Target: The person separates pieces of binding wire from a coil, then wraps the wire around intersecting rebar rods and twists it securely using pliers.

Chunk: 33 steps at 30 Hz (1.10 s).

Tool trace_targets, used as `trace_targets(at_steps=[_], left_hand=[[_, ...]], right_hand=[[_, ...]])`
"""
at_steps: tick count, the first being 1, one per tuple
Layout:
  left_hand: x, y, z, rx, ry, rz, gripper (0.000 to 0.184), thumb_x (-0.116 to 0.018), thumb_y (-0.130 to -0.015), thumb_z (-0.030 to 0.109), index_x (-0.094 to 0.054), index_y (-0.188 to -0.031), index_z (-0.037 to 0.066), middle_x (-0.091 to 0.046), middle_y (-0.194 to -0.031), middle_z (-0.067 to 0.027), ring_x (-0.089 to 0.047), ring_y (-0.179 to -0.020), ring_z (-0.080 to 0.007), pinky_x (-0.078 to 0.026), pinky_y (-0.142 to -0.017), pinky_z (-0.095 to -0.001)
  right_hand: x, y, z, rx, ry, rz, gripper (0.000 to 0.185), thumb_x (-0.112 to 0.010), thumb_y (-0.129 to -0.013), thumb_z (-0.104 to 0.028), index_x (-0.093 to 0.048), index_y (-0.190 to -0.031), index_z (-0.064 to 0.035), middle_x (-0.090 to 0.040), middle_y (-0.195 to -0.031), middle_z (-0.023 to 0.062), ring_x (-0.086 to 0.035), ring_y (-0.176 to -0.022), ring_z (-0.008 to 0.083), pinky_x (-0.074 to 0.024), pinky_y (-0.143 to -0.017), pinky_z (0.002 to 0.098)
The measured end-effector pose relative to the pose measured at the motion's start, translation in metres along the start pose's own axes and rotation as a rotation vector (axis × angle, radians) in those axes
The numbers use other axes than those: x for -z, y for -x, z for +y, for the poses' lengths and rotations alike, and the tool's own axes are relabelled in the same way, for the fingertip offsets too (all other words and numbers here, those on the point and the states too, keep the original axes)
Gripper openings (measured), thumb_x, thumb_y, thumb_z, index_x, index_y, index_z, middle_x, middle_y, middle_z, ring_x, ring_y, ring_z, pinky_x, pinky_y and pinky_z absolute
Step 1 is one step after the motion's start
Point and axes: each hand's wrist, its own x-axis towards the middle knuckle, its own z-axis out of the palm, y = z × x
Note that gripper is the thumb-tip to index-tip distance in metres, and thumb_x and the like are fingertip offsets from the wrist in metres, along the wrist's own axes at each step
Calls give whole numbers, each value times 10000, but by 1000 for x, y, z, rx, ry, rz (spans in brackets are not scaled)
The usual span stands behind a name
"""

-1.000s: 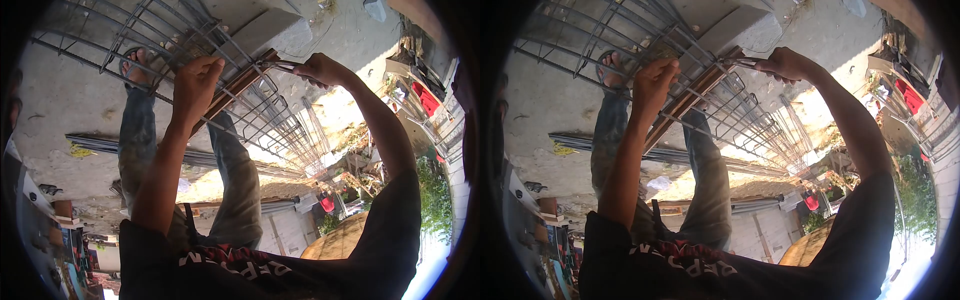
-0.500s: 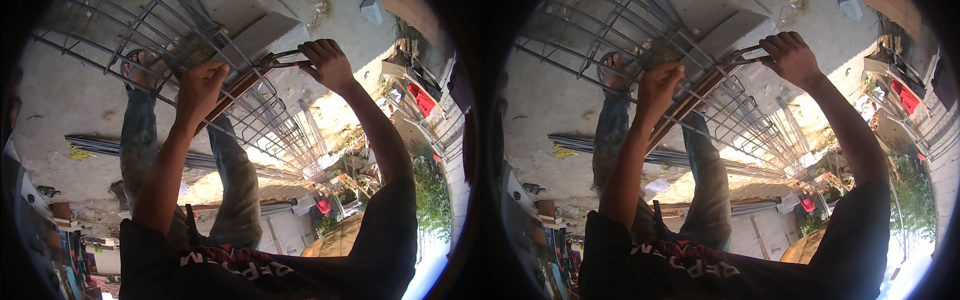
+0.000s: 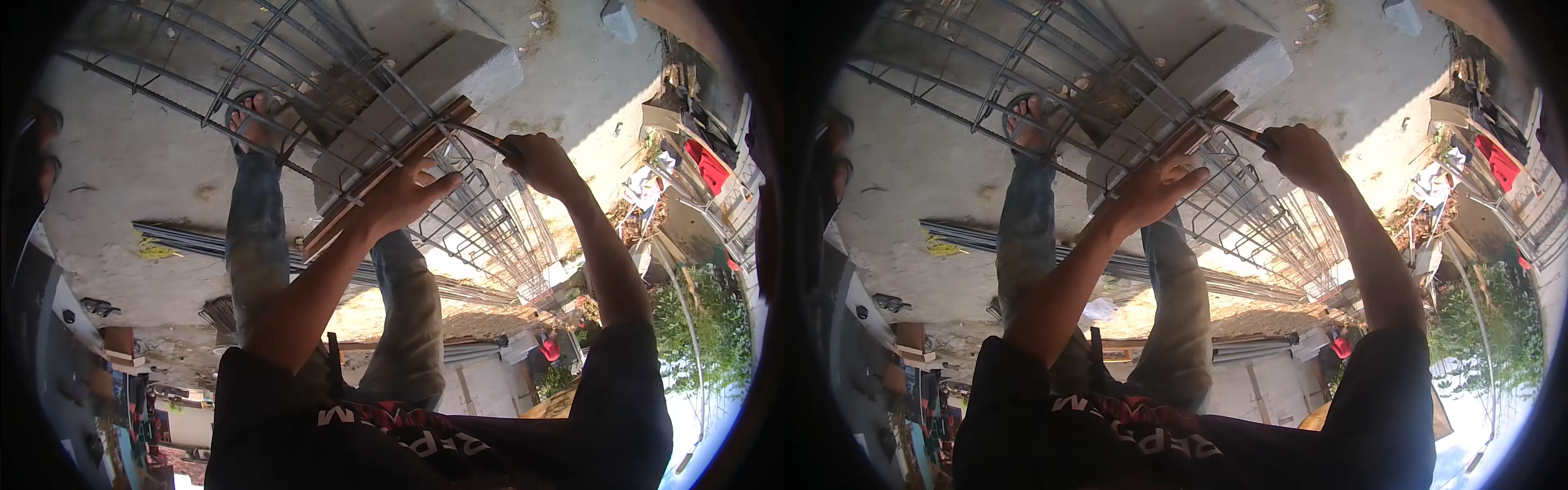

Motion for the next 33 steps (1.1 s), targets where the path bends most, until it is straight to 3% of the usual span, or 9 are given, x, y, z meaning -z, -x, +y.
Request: trace_targets(at_steps=[4, 10, 13, 17, 20, 27, 29, 31, 33], left_hand=[[-24, -1, -5, 63, 122, -100, 915, -712, -966, 587, -442, -1521, -88, -582, -1428, -345, -578, -1367, -382, -501, -1089, -451], [-38, -34, -54, -175, 108, 224, 476, -655, -1052, 399, -684, -1174, -61, -753, -1117, -190, -716, -1108, -242, -558, -961, -371], [-36, -34, -57, -213, 218, 285, 352, -604, -1086, 317, -695, -1101, -23, -762, -1003, -113, -727, -948, -174, -565, -817, -317], [-28, -36, -55, -168, 437, 252, 276, -540, -1116, 261, -681, -1132, 25, -735, -880, -47, -662, -708, -124, -506, -622, -257], [-19, -32, -51, -69, 276, 94, 243, -535, -1116, 240, -664, -1171, 41, -680, -782, -15, -586, -615, -127, -466, -560, -269], [-11, -27, -52, -361, -320, 461, 298, -611, -1075, 233, -713, -962, -24, -652, -699, -11, -573, -618, -142, -442, -590, -377], [2, -30, -49, -318, -105, 460, 301, -631, -1071, 247, -718, -971, -24, -636, -692, -5, -546, -598, -122, -419, -569, -343], [7, -26, -47, -232, 190, 359, 256, -635, -1079, 291, -719, -1006, 61, -341, -551, 107, -264, -451, -5, -196, -420, -253], [7, -19, -48, -103, 343, 227, 257, -626, -1085, 296, -713, -1014, 65, -322, -556, 113, -243, -444, -6, -180, -410, -252]], right_hand=[[-38, 32, -42, -137, -106, 221, 302, -569, -1039, -162, -668, -1323, -141, -716, -964, 188, -714, -884, 412, -560, -790, 522], [-96, 52, -101, -329, -612, 374, 349, -596, -1012, -143, -664, -1353, -106, -717, -1091, 247, -693, -968, 478, -545, -821, 534], [-125, 61, -108, -371, -771, 414, 347, -590, -1025, -155, -664, -1353, -71, -727, -1065, 243, -742, -904, 381, -557, -789, 471], [-175, 72, -100, -285, -1558, 249, 494, -582, -1058, -179, -518, -1528, -43, -729, -1078, 166, -718, -854, 170, -577, -755, 330], [-188, 97, -93, -180, -2194, 32, 607, -584, -1062, -154, -368, -1615, -29, -714, -1155, 149, -726, -900, 195, -590, -783, 330], [-249, 102, -101, -165, -1445, 47, 528, -607, -1030, -105, -479, -1541, -68, -722, -1146, 100, -739, -954, 188, -591, -809, 349], [-251, 115, -115, -92, -1617, -158, 405, -621, -1018, -113, -575, -1414, -42, -710, -1010, 59, -711, -863, 147, -558, -730, 324], [-252, 124, -124, -164, -1669, -90, 319, -626, -1025, -137, -605, -1327, -37, -683, -908, 35, -672, -795, 117, -528, -683, 296], [-265, 117, -135, -298, -1702, 181, 205, -632, -1034, -175, -634, -1187, -40, -638, -765, 1, -594, -692, 76, -459, -605, 257]])
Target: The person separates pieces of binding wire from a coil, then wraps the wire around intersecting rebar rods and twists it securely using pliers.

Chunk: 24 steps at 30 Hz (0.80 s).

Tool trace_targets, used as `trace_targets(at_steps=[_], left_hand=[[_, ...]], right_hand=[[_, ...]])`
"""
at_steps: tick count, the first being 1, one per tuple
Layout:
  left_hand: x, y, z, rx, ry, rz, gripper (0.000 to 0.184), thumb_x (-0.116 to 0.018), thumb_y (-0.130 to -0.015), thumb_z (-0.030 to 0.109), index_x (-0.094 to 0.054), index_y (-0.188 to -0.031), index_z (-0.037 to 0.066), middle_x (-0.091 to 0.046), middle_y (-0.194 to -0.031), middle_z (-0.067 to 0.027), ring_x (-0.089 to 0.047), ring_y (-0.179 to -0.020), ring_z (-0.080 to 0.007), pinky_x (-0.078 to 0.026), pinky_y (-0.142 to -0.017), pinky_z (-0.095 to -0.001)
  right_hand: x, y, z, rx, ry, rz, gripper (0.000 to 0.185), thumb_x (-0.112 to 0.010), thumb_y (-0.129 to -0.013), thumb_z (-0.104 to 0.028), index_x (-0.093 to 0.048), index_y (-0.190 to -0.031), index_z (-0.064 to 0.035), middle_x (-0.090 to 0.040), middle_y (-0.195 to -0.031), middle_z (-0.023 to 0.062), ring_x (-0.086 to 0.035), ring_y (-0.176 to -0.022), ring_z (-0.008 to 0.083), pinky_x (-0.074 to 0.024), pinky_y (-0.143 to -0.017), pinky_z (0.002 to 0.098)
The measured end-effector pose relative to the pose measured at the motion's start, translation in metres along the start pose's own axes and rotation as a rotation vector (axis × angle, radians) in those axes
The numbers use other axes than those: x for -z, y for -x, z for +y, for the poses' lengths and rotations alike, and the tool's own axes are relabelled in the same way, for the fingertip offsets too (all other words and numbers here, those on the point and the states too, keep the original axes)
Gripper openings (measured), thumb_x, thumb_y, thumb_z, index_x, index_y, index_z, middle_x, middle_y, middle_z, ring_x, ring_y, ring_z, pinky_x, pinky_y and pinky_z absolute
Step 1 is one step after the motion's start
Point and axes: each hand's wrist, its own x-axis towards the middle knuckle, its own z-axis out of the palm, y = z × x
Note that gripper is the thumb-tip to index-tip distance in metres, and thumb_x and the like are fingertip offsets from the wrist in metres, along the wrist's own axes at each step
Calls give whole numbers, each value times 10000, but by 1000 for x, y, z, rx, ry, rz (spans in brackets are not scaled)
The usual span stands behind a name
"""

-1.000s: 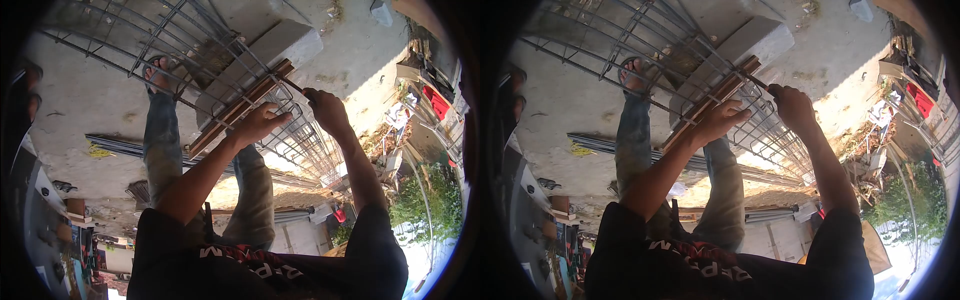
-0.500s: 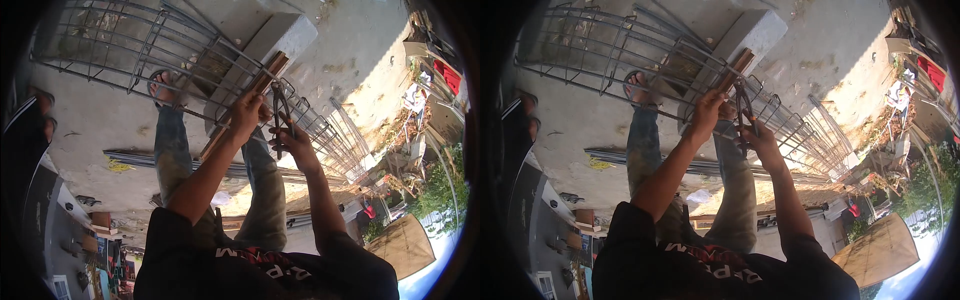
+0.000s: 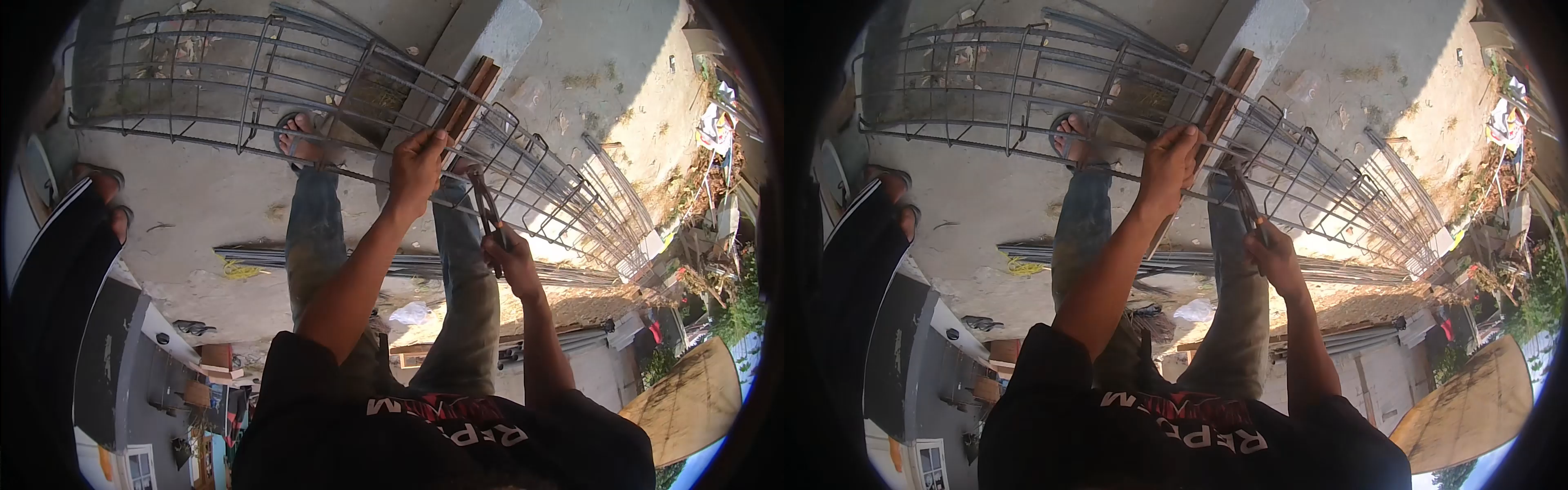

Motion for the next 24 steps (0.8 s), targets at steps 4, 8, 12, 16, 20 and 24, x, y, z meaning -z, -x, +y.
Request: trace_targets(at_steps=[4, 8, 12, 16, 20, 24], left_hand=[[3, 8, 0, 197, 128, -190, 276, -598, -1101, 313, -712, -1042, 69, -299, -568, 114, -234, -437, -5, -167, -405, -248], [17, 13, 1, 336, 139, -303, 304, -576, -1110, 346, -690, -1044, 73, -297, -580, 111, -243, -449, -10, -180, -398, -237], [34, 25, -3, 379, 160, -388, 346, -537, -1121, 395, -628, -983, 91, -285, -590, 106, -234, -451, -20, -187, -401, -235], [37, 79, -20, 538, 173, -350, 325, -554, -1111, 411, -631, -973, 126, -299, -604, 102, -242, -465, -26, -178, -404, -239], [25, 145, -1, 627, 155, -302, 297, -580, -1096, 423, -632, -983, 153, -310, -612, 100, -243, -472, -33, -173, -406, -239], [27, 240, 24, 727, 113, -415, 298, -586, -1088, 400, -599, -940, 142, -314, -617, 96, -230, -456, -41, -155, -409, -255]], right_hand=[[5, -72, 23, 205, 284, 914, 505, -555, -1086, -328, -547, -1377, 84, -637, -871, 159, -593, -748, 279, -479, -707, 420], [17, -122, 37, 224, 577, 994, 587, -510, -1086, -294, -402, -1569, 21, -566, -1418, 291, -591, -1141, 490, -464, -1008, 519], [1, -106, 36, 149, 876, 1028, 631, -579, -1058, -276, -371, -1597, -22, -540, -1437, 259, -589, -1191, 467, -465, -1034, 535], [-66, -19, -12, 464, 496, 483, 601, -608, -1048, -280, -443, -1558, -8, -556, -1451, 251, -576, -1304, 405, -466, -1079, 490], [-134, 77, -65, 448, 136, 346, 541, -491, -1108, -353, -568, -1427, 76, -643, -1370, 225, -609, -1282, 303, -486, -1067, 432], [-168, 145, -106, 304, 47, 437, 486, -474, -1125, -364, -708, -1205, 54, -724, -1140, 178, -666, -995, 211, -521, -850, 351]])
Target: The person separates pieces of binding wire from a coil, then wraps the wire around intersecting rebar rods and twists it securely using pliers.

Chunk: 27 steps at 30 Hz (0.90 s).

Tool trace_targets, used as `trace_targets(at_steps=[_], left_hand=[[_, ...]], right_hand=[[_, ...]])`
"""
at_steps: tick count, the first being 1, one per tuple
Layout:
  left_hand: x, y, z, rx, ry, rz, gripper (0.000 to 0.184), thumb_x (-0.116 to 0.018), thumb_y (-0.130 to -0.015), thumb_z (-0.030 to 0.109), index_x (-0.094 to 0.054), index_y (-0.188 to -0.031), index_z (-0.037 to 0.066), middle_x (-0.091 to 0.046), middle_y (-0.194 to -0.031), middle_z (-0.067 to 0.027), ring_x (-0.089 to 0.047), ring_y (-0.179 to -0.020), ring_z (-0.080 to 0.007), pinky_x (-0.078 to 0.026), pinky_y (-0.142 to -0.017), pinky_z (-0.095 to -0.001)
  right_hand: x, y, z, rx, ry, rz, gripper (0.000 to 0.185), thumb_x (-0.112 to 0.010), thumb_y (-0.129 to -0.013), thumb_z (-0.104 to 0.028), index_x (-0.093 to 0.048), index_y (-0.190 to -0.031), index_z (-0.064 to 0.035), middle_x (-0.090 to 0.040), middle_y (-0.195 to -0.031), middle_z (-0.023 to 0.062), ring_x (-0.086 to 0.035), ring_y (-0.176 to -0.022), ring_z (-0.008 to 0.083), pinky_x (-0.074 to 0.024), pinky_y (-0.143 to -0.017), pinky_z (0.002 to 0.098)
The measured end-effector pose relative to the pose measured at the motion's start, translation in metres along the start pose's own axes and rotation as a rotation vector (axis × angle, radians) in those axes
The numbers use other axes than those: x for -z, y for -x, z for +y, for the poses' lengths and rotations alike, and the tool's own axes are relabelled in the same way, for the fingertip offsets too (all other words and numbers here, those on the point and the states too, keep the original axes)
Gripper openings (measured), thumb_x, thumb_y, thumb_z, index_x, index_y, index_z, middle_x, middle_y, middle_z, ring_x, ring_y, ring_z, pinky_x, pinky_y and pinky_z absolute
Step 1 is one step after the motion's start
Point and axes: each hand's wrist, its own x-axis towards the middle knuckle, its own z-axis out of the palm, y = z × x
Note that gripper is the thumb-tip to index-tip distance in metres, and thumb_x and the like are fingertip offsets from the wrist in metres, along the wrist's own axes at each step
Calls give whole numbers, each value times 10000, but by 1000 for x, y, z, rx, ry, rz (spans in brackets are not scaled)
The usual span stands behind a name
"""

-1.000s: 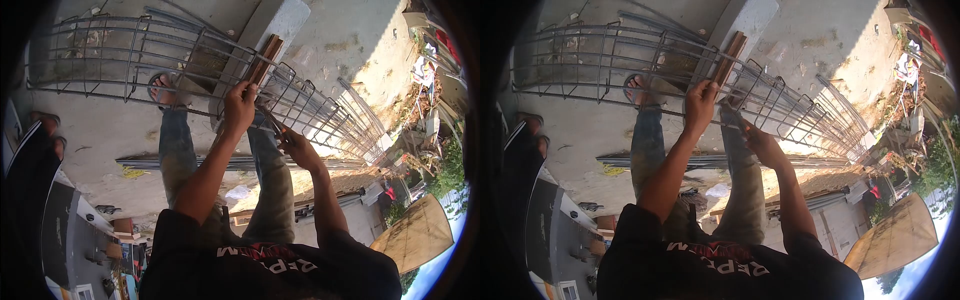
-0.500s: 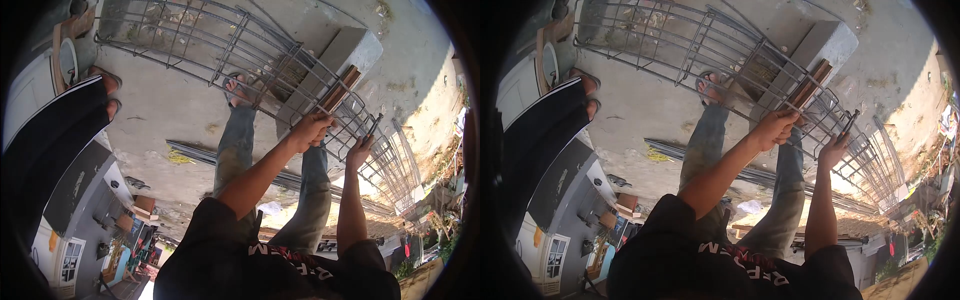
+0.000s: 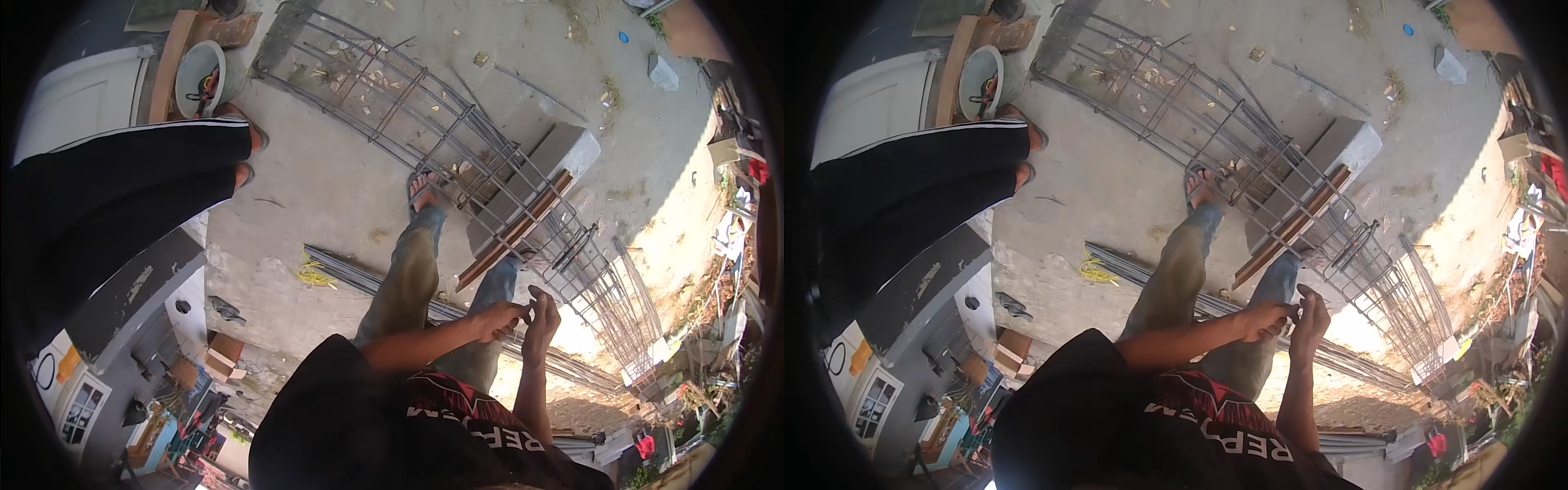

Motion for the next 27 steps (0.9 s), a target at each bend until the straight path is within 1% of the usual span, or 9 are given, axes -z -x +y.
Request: trace_targets(at_steps=[2, 6, 9, 11, 12, 15, 19, 20, 27], left_hand=[[-5, 31, -13, -22, -16, -3, 319, -612, -1075, 421, -613, -956, 125, -341, -629, 85, -235, -451, -51, -160, -416, -266], [-9, 89, -23, -306, -324, -6, 337, -570, -1099, 420, -678, -1049, 105, -381, -609, 73, -284, -458, -37, -199, -424, -272], [-17, 127, -20, -548, -700, 87, 358, -642, -1068, 382, -700, -1204, 55, -609, -756, -36, -562, -645, -103, -438, -584, -288], [-8, 128, -35, -781, -981, 187, 387, -706, -1029, 359, -690, -1227, 27, -705, -921, -103, -673, -827, -157, -529, -717, -319], [-8, 134, -40, -920, -1129, 271, 466, -781, -963, 328, -664, -1280, 7, -708, -1177, -152, -677, -1085, -219, -547, -897, -372], [-33, 160, -49, -949, -1012, 307, 612, -843, -904, 346, -616, -1365, 13, -686, -1231, -152, -671, -1068, -227, -569, -814, -360], [-54, 155, -92, -805, -1191, 498, 372, -834, -914, 254, -695, -1132, -13, -724, -954, -151, -695, -786, -191, -533, -646, -353], [-64, 155, -111, -1005, -1198, 584, 236, -818, -918, 191, -710, -987, -7, -705, -807, -131, -678, -671, -199, -512, -616, -356], [-84, 128, -196, -1217, -1234, 398, 260, -763, -953, 234, -693, -926, -15, -708, -799, -164, -708, -698, -290, -530, -650, -389]], right_hand=[[-5, 21, -6, -22, -141, -23, 409, -520, -1116, -334, -698, -1169, 30, -719, -935, 115, -658, -838, 164, -506, -749, 290], [-19, 60, -42, -174, -661, -46, 369, -561, -1105, -345, -598, -1195, 10, -635, -775, 34, -646, -829, 178, -502, -701, 329], [-10, 91, -77, -20, -267, -139, 354, -527, -1115, -280, -665, -1145, 45, -652, -680, 49, -639, -687, 180, -488, -681, 285], [0, 99, -67, 267, 171, -63, 279, -561, -1088, -228, -732, -1141, -15, -691, -700, 111, -688, -673, 220, -496, -592, 351], [6, 109, -74, 300, 309, -64, 253, -572, -1074, -206, -737, -1150, -30, -707, -737, 134, -700, -683, 252, -511, -610, 371], [18, 134, -54, 504, 548, -35, 229, -603, -1010, -121, -738, -1193, -93, -752, -968, 186, -729, -824, 406, -561, -686, 477], [33, 173, 4, 486, 599, -31, 244, -617, -991, -129, -740, -1201, -111, -753, -917, 187, -736, -804, 398, -567, -677, 478], [39, 184, 17, 478, 608, -14, 245, -613, -992, -130, -743, -1199, -113, -752, -903, 187, -735, -791, 398, -567, -671, 478], [91, 238, 73, 544, 479, 73, 233, -614, -1014, -170, -756, -1177, -83, -743, -837, 205, -739, -727, 367, -550, -629, 437]])
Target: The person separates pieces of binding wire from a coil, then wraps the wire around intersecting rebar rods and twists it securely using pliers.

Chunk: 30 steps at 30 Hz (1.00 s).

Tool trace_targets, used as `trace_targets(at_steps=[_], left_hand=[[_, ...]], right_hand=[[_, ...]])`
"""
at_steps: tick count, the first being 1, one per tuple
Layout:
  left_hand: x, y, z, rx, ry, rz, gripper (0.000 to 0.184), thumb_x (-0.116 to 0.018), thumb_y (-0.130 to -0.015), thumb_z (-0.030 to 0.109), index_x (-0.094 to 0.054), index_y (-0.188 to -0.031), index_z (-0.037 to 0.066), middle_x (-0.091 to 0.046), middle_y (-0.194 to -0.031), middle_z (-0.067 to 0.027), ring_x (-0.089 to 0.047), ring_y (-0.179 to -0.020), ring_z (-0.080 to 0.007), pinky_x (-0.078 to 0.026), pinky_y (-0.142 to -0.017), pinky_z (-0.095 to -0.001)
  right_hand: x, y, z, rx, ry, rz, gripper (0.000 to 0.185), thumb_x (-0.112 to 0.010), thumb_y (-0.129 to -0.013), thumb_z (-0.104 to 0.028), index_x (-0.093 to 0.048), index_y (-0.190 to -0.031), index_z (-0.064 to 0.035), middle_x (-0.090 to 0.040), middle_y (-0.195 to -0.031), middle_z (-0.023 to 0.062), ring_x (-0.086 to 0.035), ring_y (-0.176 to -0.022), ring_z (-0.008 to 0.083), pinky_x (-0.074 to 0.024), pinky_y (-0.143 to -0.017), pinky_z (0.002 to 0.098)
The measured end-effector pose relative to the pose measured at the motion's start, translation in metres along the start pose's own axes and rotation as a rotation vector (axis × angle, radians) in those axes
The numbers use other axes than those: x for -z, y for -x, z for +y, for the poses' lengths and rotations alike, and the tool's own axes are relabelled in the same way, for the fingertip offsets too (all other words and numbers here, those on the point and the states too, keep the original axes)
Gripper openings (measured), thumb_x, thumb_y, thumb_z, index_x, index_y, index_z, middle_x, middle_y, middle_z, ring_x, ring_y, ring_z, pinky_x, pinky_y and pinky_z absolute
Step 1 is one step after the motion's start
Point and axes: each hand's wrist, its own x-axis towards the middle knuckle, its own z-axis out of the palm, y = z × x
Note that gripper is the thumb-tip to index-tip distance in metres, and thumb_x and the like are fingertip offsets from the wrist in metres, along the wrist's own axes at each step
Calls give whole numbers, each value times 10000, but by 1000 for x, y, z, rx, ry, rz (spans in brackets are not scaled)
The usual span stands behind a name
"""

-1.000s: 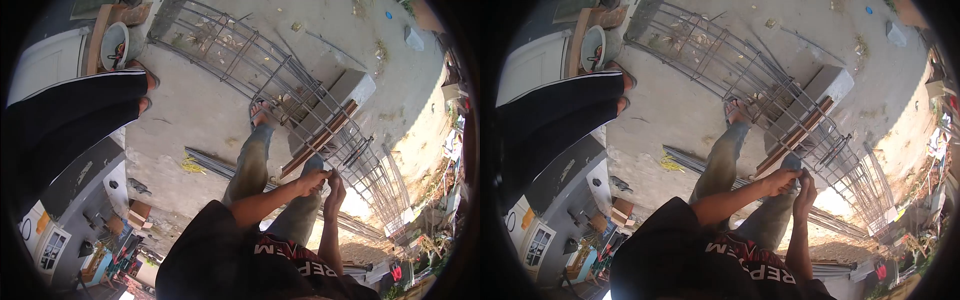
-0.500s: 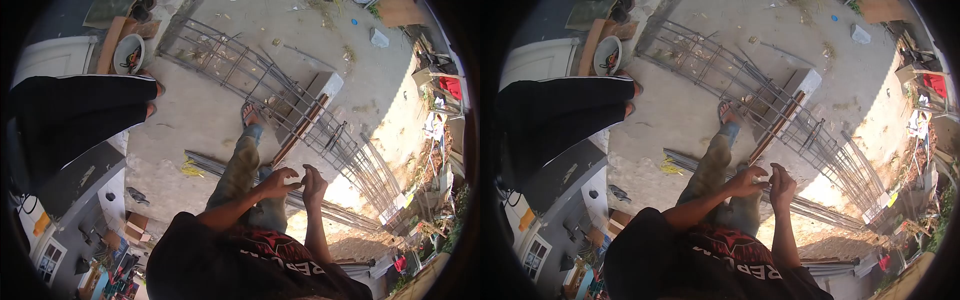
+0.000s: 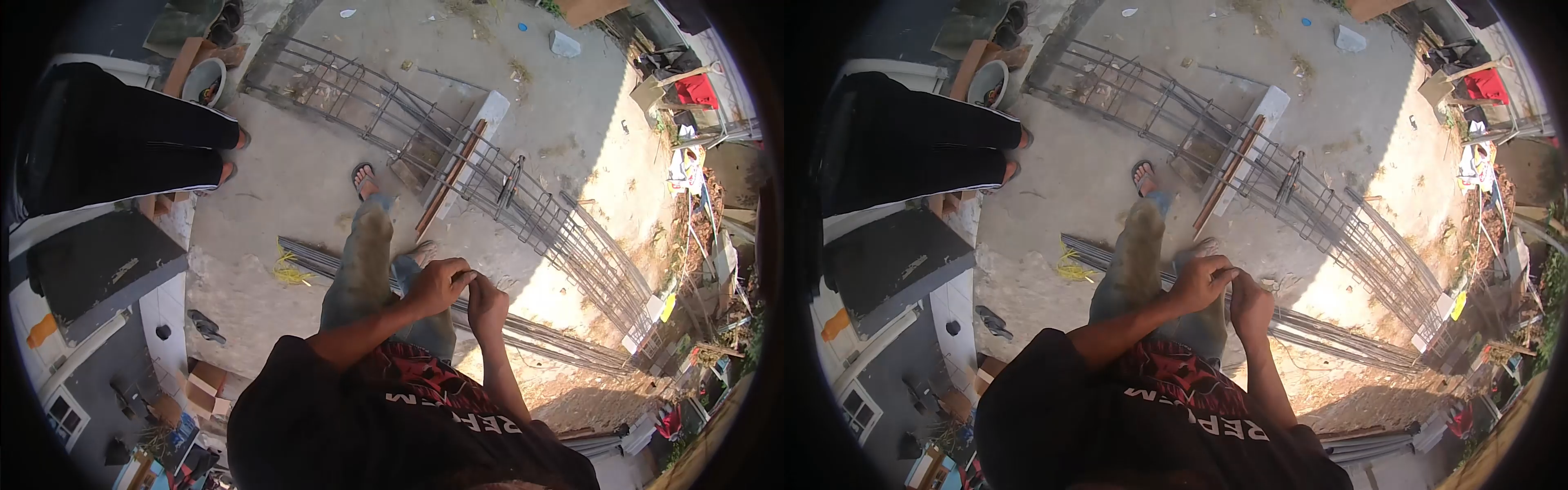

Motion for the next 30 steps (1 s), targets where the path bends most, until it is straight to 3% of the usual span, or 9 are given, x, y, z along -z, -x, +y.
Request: trace_targets(at_steps=[2, 3, 6, 9, 12, 15, 18, 24, 30], left_hand=[[-12, 7, -3, 241, 266, 15, 259, -753, -961, 233, -694, -916, -15, -698, -761, -168, -693, -663, -316, -529, -641, -397], [-14, 4, -7, 355, 399, 20, 259, -748, -965, 232, -694, -910, -15, -693, -742, -170, -686, -646, -329, -528, -636, -401], [3, -1, -8, 443, 452, -63, 289, -720, -995, 250, -692, -887, -17, -670, -674, -130, -657, -574, -260, -513, -590, -372], [47, 2, 1, -83, -146, -83, 349, -676, -1034, 290, -694, -861, -13, -647, -654, -58, -617, -563, -146, -490, -554, -317], [86, 9, -24, 67, -80, -128, 374, -633, -1070, 317, -703, -878, 4, -646, -709, -15, -596, -577, -94, -475, -538, -239], [136, 12, -37, 524, 504, -51, 406, -600, -1088, 337, -708, -885, 1, -653, -711, -25, -573, -544, -95, -476, -536, -243], [204, 10, -38, 657, 677, -34, 446, -570, -1101, 357, -713, -885, -6, -648, -712, -25, -568, -566, -78, -473, -532, -244], [329, -28, -31, 395, 100, -192, 512, -568, -1097, 384, -690, -794, -10, -617, -626, -39, -578, -559, -89, -452, -528, -275], [353, -63, -28, 644, 351, -67, 455, -596, -1082, 364, -677, -793, 22, -596, -651, -8, -538, -585, -63, -403, -527, -245]], right_hand=[[3, 9, 1, 37, -285, 107, 244, -607, -1023, -177, -750, -1175, -49, -733, -808, 206, -746, -703, 322, -542, -628, 407], [9, 14, -6, -160, -367, 21, 260, -596, -1033, -179, -738, -1156, 1, -729, -810, 204, -720, -695, 236, -530, -646, 373], [4, 21, -14, -286, -587, 18, 278, -589, -1058, -177, -726, -1120, 57, -592, -697, 24, -463, -619, 82, -393, -558, 288], [-14, 20, -23, -119, -395, 58, 256, -599, -1043, -189, -730, -1134, 11, -661, -709, 105, -572, -607, 146, -471, -598, 336], [-32, 5, -63, -96, -399, 2, 250, -600, -1046, -196, -727, -1118, 7, -612, -674, 82, -530, -599, 111, -436, -575, 314], [-67, -13, -110, -224, -547, -106, 248, -597, -1056, -208, -722, -1125, -5, -550, -657, 8, -496, -606, 82, -408, -573, 289], [-94, -29, -165, -333, -706, -184, 241, -589, -1065, -204, -720, -1178, -37, -524, -686, -41, -454, -620, 47, -367, -569, 253], [-116, -49, -266, -412, -759, -225, 307, -560, -1059, -211, -703, -1261, -28, -570, -808, -26, -490, -705, 47, -418, -619, 254], [-125, -95, -307, -531, -907, -188, 298, -551, -1073, -185, -681, -1295, -37, -473, -684, -73, -402, -590, 32, -330, -539, 243]])
